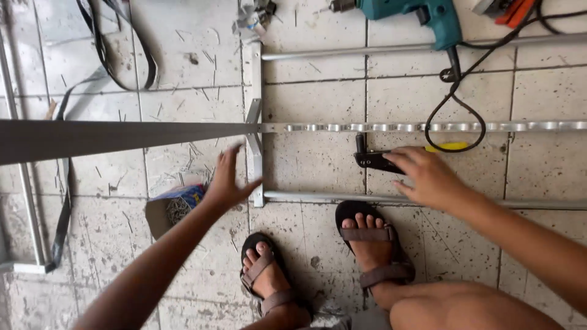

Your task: Assembling a metal frame structure using a manual rivet gun and a power drill.

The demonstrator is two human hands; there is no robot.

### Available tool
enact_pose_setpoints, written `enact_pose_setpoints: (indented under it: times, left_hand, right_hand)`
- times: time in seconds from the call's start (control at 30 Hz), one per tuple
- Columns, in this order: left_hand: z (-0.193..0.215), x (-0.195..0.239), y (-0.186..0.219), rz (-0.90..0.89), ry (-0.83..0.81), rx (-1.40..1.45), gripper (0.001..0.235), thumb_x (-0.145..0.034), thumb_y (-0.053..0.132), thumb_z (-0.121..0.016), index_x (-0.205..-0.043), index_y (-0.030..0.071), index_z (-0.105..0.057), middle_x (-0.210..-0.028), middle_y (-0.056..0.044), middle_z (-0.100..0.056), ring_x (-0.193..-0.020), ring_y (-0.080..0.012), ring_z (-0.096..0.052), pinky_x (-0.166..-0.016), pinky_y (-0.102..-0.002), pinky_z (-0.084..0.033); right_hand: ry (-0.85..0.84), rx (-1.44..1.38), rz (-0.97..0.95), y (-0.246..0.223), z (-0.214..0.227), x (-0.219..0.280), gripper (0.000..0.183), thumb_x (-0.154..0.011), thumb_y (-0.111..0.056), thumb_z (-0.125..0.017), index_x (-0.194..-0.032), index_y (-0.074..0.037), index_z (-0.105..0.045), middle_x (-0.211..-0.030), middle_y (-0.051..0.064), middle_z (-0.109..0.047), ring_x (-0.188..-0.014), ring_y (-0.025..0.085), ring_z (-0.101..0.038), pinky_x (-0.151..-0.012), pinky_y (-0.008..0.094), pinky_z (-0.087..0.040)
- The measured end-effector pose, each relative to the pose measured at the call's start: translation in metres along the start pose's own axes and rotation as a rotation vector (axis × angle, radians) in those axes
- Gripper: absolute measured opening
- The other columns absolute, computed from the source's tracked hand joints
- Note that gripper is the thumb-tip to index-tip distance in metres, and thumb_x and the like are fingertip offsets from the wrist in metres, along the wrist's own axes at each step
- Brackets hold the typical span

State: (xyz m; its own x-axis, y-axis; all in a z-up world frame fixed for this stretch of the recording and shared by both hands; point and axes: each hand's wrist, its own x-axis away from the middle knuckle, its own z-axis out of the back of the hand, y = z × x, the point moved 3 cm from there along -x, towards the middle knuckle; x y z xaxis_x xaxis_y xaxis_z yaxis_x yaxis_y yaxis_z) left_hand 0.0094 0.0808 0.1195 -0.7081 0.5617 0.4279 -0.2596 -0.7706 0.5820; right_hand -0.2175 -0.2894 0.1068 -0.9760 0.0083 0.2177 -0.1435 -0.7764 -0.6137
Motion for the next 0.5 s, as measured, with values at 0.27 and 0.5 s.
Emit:
enact_pose_setpoints:
  times: [0.27, 0.5]
  left_hand:
    - [0.091, 0.119, -0.126, -0.052, -0.296, -0.748, 0.019, -0.096, 0.032, -0.061, -0.083, 0.021, -0.069, -0.082, 0.003, -0.076, -0.067, -0.0120, -0.071, -0.066, -0.028, -0.064]
    - [0.050, 0.112, -0.195, 0.378, -0.041, -0.509, 0.033, -0.090, 0.041, -0.061, -0.115, 0.021, -0.064, -0.113, -0.007, -0.074, -0.100, -0.0329, -0.073, -0.074, -0.051, -0.062]
  right_hand:
    - [-0.232, 0.323, -0.163, 0.010, -0.038, -0.035, 0.049, -0.082, -0.003, -0.075, -0.128, -0.007, -0.058, -0.111, 0.014, -0.066, -0.097, 0.027, -0.068, -0.084, 0.038, -0.061]
    - [-0.413, 0.009, -0.528, -0.179, 0.095, -0.045, 0.059, -0.085, -0.008, -0.065, -0.142, -0.024, -0.056, -0.096, 0.004, -0.070, -0.067, 0.016, -0.062, -0.055, 0.026, -0.048]
